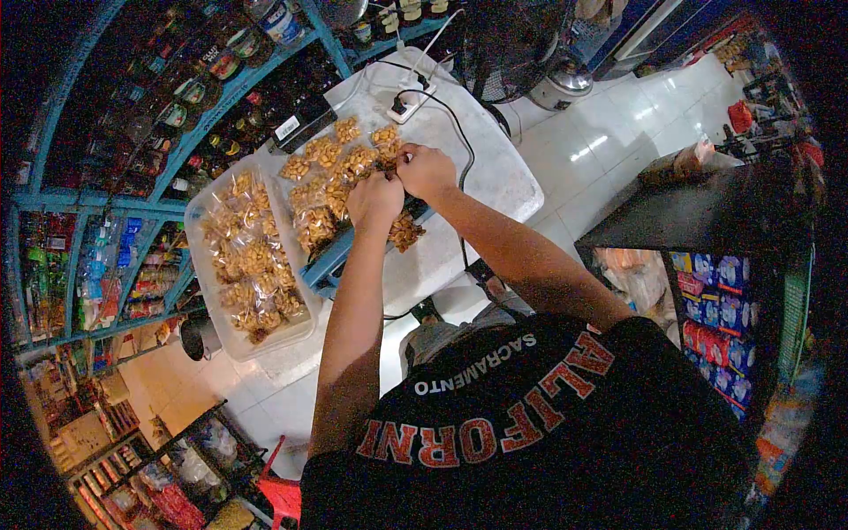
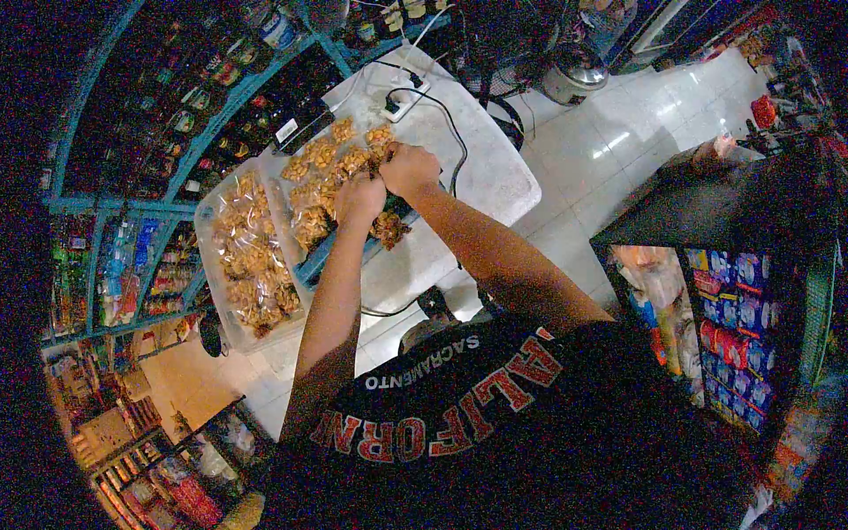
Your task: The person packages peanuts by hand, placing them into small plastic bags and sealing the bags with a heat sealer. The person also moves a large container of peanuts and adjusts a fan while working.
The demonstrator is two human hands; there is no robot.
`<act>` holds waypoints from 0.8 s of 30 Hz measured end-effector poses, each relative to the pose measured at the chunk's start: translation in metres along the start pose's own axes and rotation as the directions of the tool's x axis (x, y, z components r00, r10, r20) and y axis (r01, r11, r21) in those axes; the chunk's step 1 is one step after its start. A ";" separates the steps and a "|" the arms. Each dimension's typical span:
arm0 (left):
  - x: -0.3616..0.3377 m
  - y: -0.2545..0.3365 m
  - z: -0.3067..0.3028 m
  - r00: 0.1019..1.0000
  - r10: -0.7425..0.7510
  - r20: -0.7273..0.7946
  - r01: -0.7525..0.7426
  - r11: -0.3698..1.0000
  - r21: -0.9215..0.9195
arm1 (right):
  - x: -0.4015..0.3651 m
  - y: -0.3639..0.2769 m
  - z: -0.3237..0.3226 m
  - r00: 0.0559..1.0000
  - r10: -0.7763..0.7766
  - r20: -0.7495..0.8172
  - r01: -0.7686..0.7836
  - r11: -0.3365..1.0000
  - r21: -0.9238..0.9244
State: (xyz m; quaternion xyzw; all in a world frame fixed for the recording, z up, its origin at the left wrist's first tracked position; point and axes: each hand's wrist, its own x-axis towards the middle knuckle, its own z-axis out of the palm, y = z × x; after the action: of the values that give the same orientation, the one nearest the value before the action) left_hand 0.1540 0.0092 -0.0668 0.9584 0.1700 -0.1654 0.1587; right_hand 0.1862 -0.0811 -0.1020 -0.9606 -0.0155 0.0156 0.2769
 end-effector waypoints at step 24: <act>0.002 -0.001 0.003 1.000 0.008 -0.006 -0.007 1.000 0.021 | 0.001 0.002 0.004 0.999 0.005 -0.034 -0.007 0.999 -0.049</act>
State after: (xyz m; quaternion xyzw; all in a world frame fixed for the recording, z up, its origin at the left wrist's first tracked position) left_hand 0.1549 0.0096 -0.0705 0.9611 0.1651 -0.1637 0.1489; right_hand 0.1875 -0.0805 -0.1065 -0.9673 -0.0084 0.0000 0.2534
